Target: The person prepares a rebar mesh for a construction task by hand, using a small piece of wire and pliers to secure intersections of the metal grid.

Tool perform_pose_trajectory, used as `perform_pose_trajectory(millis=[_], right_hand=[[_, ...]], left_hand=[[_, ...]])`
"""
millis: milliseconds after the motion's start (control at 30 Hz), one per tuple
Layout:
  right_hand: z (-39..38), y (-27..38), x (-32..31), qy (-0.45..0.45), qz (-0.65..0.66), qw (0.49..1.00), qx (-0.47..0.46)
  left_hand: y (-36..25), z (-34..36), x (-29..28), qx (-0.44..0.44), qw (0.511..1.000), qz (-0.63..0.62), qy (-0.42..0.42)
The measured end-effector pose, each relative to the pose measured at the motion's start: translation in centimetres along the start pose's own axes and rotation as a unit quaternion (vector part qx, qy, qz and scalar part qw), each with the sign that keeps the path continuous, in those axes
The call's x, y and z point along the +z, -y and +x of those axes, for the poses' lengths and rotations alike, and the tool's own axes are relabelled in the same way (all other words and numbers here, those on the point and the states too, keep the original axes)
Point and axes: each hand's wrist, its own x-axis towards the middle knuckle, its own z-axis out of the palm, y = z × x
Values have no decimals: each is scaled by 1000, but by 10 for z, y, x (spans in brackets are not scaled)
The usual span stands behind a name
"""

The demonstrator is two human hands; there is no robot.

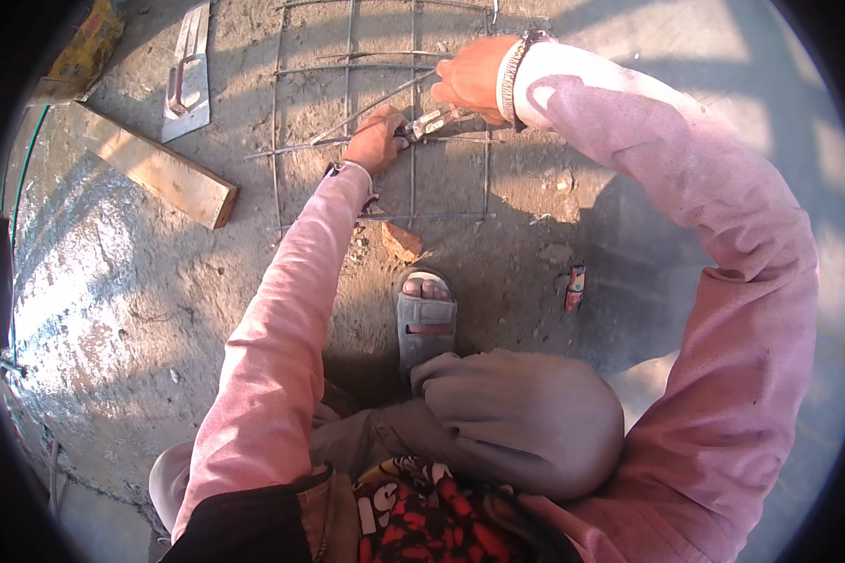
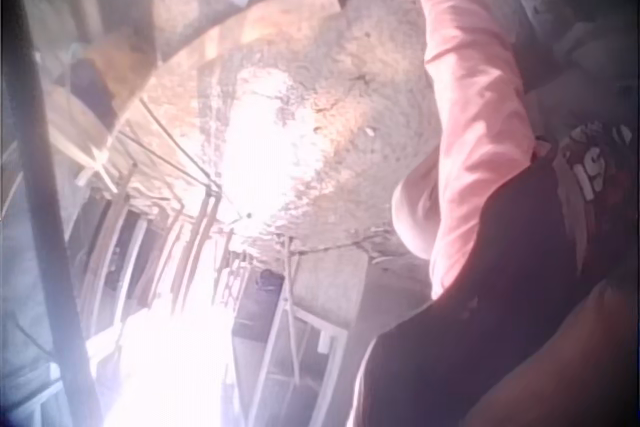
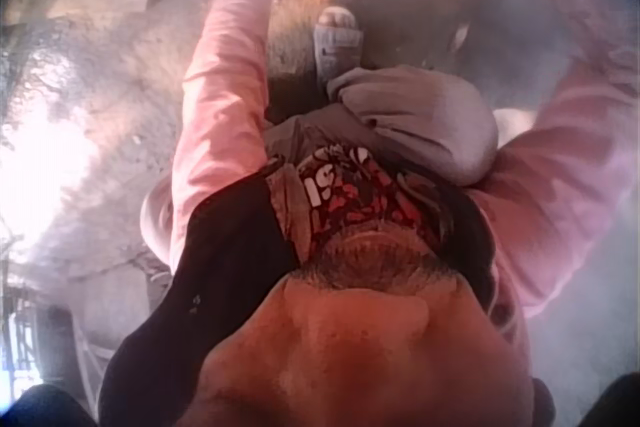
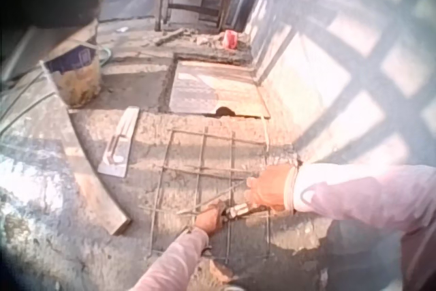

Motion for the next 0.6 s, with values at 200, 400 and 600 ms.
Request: perform_pose_trajectory(millis=[200,400,600], right_hand=[[3,9,-22,-32,-53,998,-12],[-1,-6,-36,216,248,944,34],[10,7,-28,-54,-67,996,-36]], left_hand=[[-3,1,-4,-30,999,-27,8],[-4,1,-1,-31,998,-47,-19],[6,1,8,-34,998,-42,-33]])
